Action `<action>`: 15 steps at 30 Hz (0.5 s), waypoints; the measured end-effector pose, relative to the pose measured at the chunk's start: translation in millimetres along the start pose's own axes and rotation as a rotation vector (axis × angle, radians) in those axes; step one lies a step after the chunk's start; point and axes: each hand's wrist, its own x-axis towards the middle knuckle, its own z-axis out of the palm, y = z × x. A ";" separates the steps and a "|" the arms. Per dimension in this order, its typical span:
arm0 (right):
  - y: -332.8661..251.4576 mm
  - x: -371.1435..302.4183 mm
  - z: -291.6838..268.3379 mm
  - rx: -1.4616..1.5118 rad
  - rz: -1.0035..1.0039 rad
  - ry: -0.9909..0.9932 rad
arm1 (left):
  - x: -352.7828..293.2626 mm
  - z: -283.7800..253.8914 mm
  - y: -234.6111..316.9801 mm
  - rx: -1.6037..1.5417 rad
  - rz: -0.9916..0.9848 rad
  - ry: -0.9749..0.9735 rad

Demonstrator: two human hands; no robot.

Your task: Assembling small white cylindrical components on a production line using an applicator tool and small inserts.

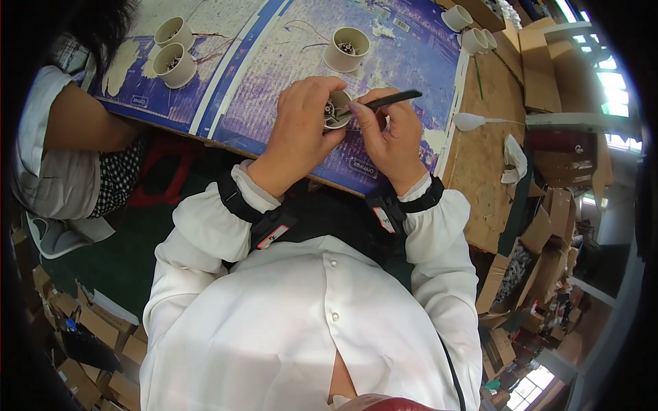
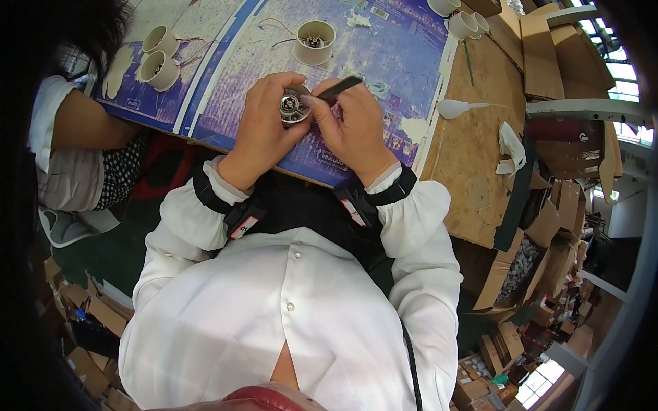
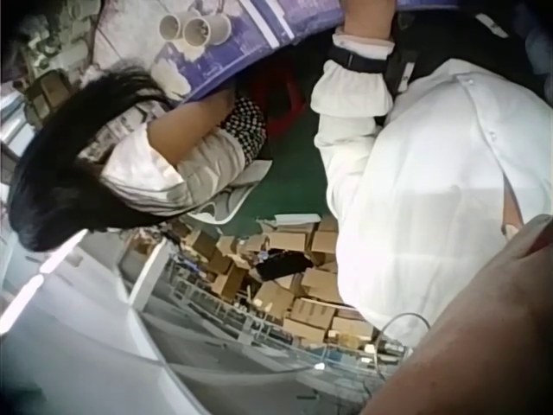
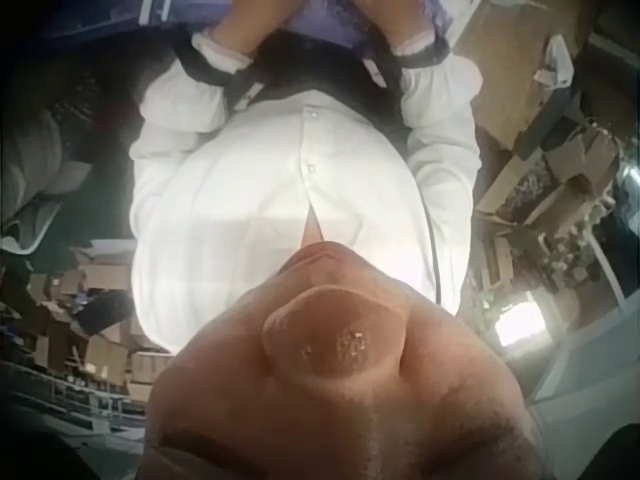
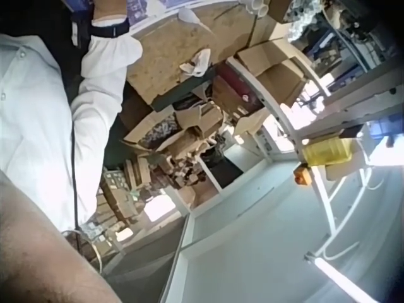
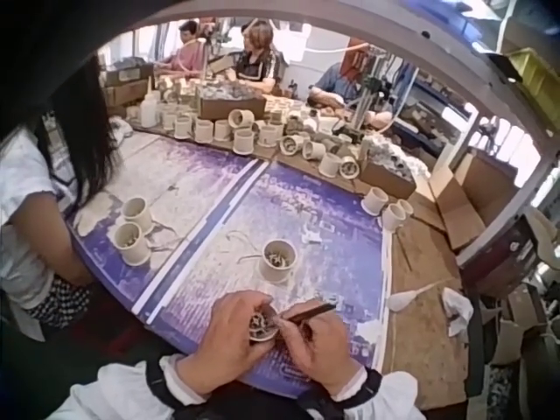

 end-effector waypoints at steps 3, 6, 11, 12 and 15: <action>-1.7 0.5 0.0 -0.006 -0.004 -0.001 | -0.1 -0.8 0.4 0.002 -0.003 0.001; -1.5 -0.3 0.7 -0.011 -0.006 -0.002 | -0.2 -0.7 -0.1 0.007 -0.002 0.006; -2.1 0.9 1.1 -0.011 -0.012 -0.004 | 0.4 -1.4 0.3 0.005 -0.016 0.000; -2.7 1.3 0.9 -0.009 -0.016 -0.004 | 0.8 -1.8 0.7 0.005 -0.015 0.000; -4.7 1.4 0.4 -0.023 -0.020 -0.007 | 0.4 -1.1 0.7 0.000 -0.014 -0.004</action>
